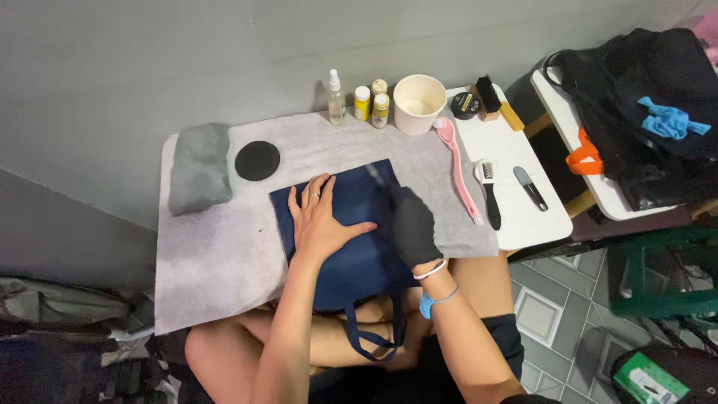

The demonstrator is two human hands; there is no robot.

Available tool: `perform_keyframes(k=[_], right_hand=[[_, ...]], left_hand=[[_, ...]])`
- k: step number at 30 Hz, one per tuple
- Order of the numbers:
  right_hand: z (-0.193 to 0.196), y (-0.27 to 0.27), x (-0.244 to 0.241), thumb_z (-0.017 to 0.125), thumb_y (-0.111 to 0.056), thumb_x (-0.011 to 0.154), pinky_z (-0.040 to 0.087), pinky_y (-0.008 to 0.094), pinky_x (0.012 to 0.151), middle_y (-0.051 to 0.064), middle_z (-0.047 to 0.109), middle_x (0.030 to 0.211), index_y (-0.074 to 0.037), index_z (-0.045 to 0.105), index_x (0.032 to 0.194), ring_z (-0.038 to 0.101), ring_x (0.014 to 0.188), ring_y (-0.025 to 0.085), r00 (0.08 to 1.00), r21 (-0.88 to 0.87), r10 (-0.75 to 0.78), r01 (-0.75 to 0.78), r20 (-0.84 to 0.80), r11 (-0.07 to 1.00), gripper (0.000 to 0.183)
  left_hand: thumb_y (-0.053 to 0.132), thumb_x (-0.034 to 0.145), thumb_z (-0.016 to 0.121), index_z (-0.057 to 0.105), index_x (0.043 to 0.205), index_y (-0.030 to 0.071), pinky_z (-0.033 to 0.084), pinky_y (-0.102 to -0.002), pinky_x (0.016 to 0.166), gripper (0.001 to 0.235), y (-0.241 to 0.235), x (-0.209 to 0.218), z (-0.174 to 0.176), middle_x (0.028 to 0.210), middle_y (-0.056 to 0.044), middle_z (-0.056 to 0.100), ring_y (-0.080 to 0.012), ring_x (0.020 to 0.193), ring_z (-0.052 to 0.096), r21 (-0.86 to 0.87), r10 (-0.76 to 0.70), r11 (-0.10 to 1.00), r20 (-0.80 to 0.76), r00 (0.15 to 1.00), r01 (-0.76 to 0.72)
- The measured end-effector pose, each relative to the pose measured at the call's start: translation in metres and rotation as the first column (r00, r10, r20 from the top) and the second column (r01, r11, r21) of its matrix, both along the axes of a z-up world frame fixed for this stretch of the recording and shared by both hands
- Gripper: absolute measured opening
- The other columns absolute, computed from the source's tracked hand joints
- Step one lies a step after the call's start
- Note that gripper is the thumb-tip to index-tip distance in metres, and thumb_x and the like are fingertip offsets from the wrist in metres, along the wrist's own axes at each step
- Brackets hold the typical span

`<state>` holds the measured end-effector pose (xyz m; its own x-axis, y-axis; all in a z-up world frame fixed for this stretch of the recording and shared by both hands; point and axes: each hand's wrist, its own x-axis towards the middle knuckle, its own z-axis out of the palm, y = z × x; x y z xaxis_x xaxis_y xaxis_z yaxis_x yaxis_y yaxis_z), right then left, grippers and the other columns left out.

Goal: The person cleans a blue tote bag by applying a white substance with a small brush and wiping it with a cloth. They work on both sides of the bag, repeatedly dipping the brush into a container and wiping the surface.

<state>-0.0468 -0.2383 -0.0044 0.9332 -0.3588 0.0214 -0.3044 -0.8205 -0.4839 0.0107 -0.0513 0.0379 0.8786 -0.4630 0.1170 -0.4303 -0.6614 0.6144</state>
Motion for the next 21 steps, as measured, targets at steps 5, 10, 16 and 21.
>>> perform_keyframes(k=[5, 10, 16, 21], right_hand=[[-0.009, 0.001, 0.011, 0.059, -0.031, 0.093, 0.059, 0.061, 0.083, 0.015, 0.074, 0.103, -0.014, 0.065, 0.127, 0.072, 0.101, 0.043, 0.999, 0.097, 0.035, -0.035, 0.003, 0.995, 0.039], [-0.004, 0.010, 0.015, 0.052, -0.023, 0.098, 0.059, 0.061, 0.082, 0.020, 0.074, 0.100, -0.012, 0.063, 0.134, 0.072, 0.099, 0.044, 0.998, 0.056, 0.007, -0.010, 0.064, 0.998, 0.039], [0.000, 0.013, 0.016, 0.055, -0.022, 0.097, 0.061, 0.056, 0.079, 0.018, 0.074, 0.099, -0.010, 0.066, 0.125, 0.074, 0.096, 0.041, 0.993, -0.036, 0.054, -0.051, 0.108, 0.998, 0.033], [-0.006, 0.001, 0.015, 0.058, -0.029, 0.096, 0.061, 0.053, 0.082, 0.011, 0.074, 0.106, -0.017, 0.066, 0.131, 0.073, 0.102, 0.036, 0.993, -0.018, 0.067, -0.065, 0.102, 0.998, 0.038]], left_hand=[[0.066, 0.063, 0.088, 0.043, 0.150, 0.003, -0.005, -0.057, 0.126, 0.116, 0.000, 0.000, -0.001, 0.154, -0.012, 0.041, -0.0292, 0.149, 0.031, 0.014, 0.005, 1.000, 0.018, 1.000, -0.005], [0.066, 0.063, 0.088, 0.038, 0.153, 0.001, -0.005, -0.057, 0.126, 0.121, 0.001, 0.001, -0.007, 0.156, -0.013, 0.040, -0.0302, 0.150, 0.030, -0.012, 0.012, 1.000, 0.005, 1.000, -0.012], [0.067, 0.063, 0.088, 0.034, 0.154, 0.002, -0.003, -0.058, 0.126, 0.124, 0.001, 0.002, -0.010, 0.155, -0.015, 0.039, -0.0303, 0.150, 0.031, -0.004, 0.016, 1.000, 0.026, 1.000, -0.016], [0.069, 0.059, 0.088, 0.029, 0.157, 0.004, -0.002, -0.058, 0.126, 0.131, 0.000, 0.000, -0.003, 0.157, -0.015, 0.037, -0.0306, 0.151, 0.029, 0.018, 0.020, 1.000, -0.007, 1.000, -0.020]])
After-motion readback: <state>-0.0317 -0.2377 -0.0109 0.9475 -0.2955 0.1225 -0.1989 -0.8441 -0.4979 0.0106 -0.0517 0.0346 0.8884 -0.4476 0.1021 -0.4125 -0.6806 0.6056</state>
